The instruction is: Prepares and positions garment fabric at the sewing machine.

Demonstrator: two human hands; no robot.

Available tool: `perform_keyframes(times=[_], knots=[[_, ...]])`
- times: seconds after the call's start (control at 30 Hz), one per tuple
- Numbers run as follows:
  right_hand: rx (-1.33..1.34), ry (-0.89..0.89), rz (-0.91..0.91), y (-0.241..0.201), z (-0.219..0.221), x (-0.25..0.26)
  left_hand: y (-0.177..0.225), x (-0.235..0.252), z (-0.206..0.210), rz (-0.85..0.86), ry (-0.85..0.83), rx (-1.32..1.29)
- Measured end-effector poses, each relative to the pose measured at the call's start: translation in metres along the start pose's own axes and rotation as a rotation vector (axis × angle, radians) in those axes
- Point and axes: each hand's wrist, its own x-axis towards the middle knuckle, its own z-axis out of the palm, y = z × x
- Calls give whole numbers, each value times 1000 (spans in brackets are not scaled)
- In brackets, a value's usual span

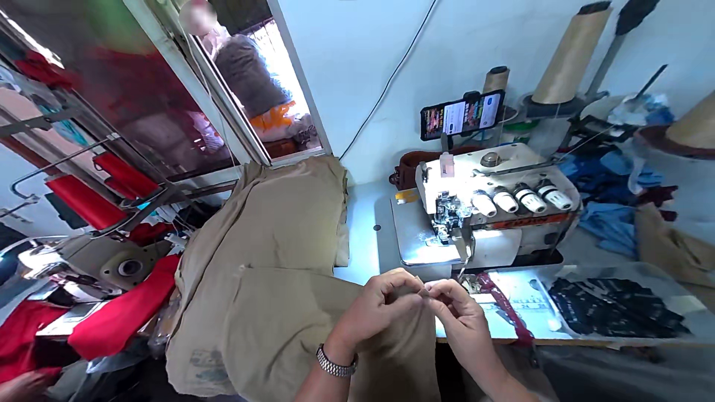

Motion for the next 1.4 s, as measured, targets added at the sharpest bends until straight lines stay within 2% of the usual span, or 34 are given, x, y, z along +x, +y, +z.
perform_keyframes(times=[0.07,0.17,0.37,0.47,0.6,0.67,0.77,0.9,0.97,1.17,1.27,1.33,1.4], knots=[[48,2,30,-1,3,-2,-2,-3,4,-16,23,-25],[42,-2,36,-3,7,-5,-6,-5,14,40,169,41],[-193,-62,-18,18,3,-34,5,-2,-1,117,272,196],[-252,-39,-5,26,-1,-42,12,5,-11,133,333,192],[-155,25,31,4,1,-30,28,23,-15,188,433,107],[-142,75,-22,-20,-2,-22,39,36,-17,215,487,83],[-211,137,-45,-47,-15,-17,33,59,-8,199,452,93],[-327,166,268,-35,-43,-27,-5,85,24,120,334,101],[-324,137,354,-25,-52,-35,-19,91,34,105,308,92],[-149,46,318,-4,-44,-42,-27,93,36,83,307,126],[-85,-25,356,1,-38,-46,-31,90,40,118,399,337],[-150,-54,357,0,-39,-50,-33,82,51,187,466,659],[-225,-68,330,-3,-44,-54,-30,68,72,167,517,959]])
